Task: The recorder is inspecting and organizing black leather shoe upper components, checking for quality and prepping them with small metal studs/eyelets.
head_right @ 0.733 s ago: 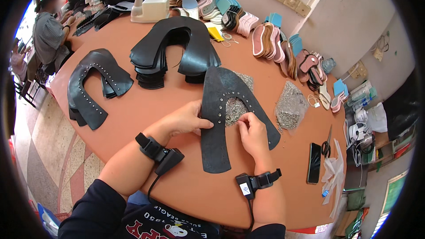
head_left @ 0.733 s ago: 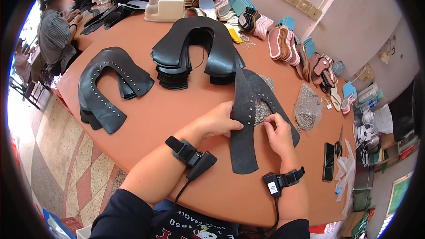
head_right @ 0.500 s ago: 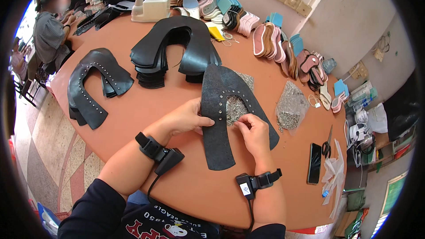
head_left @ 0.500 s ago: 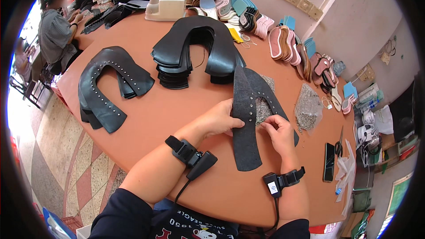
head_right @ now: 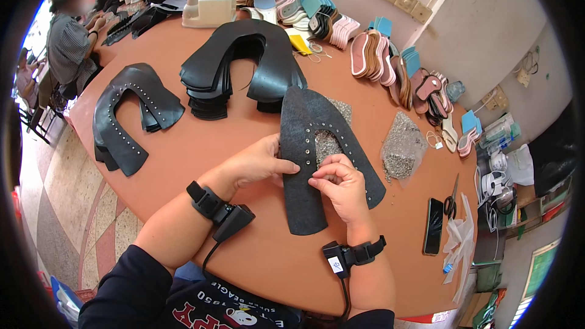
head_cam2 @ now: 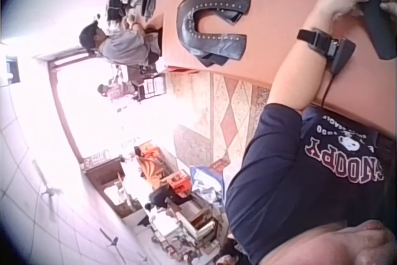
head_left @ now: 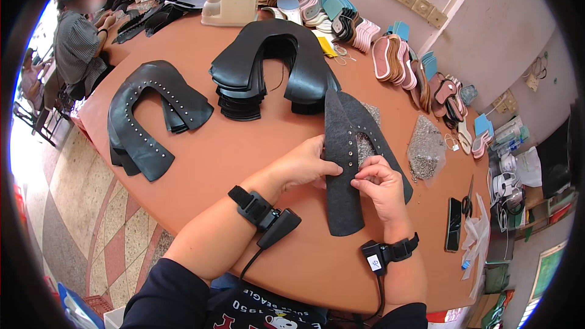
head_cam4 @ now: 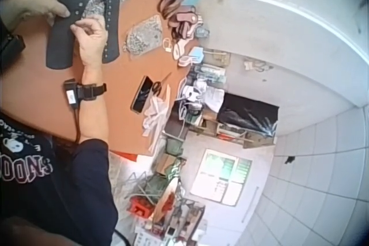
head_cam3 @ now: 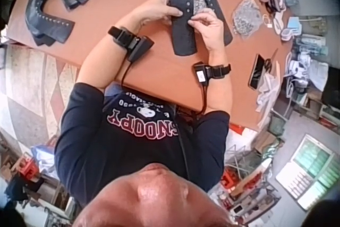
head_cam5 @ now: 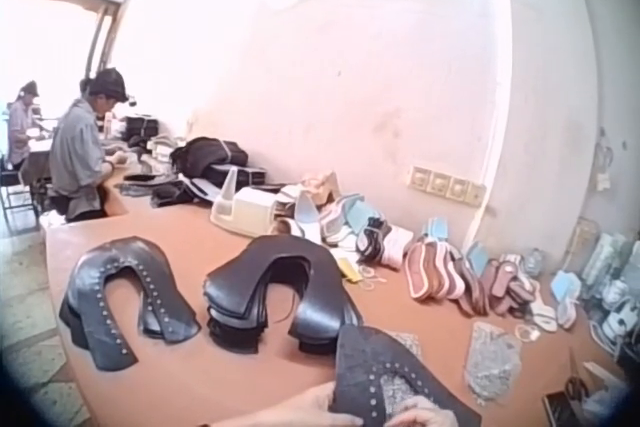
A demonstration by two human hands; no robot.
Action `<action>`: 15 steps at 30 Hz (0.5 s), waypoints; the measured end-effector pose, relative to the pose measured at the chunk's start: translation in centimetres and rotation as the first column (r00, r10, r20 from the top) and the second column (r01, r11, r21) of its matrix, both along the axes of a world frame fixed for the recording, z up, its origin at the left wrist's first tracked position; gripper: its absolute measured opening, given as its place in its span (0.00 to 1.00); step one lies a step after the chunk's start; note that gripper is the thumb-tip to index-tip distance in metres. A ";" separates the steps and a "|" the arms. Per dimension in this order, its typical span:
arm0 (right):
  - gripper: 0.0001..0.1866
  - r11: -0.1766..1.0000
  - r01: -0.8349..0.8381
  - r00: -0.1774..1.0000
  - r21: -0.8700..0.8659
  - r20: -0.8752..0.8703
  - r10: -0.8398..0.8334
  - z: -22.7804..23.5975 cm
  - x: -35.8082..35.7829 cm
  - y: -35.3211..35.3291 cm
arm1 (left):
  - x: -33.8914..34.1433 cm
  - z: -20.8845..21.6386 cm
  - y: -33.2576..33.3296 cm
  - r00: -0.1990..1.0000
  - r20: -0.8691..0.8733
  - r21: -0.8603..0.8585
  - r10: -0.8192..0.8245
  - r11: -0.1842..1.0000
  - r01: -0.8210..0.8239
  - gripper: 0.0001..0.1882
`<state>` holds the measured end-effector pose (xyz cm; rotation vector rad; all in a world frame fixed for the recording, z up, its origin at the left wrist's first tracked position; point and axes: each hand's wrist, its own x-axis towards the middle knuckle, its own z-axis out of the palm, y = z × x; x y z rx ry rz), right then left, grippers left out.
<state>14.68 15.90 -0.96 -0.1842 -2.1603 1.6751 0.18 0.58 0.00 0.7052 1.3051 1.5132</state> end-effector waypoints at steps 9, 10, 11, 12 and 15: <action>0.07 0.972 0.044 0.999 -0.229 0.031 -0.038 -0.9 -0.6 -0.6 | 0.2 0.0 -0.1 0.999 -0.038 0.068 0.000 0.998 0.002 0.23; 0.08 0.957 0.043 0.999 -0.287 0.040 -0.033 -0.9 -0.5 -0.6 | 0.3 0.1 -0.1 0.999 -0.037 0.068 -0.001 0.998 0.003 0.23; 0.09 0.938 0.041 0.999 -0.345 0.047 -0.027 -0.9 -0.5 -0.7 | 0.3 0.1 -0.1 0.999 -0.044 0.071 -0.006 0.997 0.009 0.24; 0.09 0.938 0.042 0.999 -0.345 0.047 -0.027 -0.8 -0.5 -0.8 | 0.3 0.2 -0.1 0.999 -0.050 0.075 -0.011 0.997 0.015 0.24; 0.11 0.884 0.072 0.997 -0.463 0.065 -0.047 -0.1 -0.7 -1.3 | 0.5 0.3 -0.1 0.998 -0.063 0.173 -0.002 0.985 0.013 0.25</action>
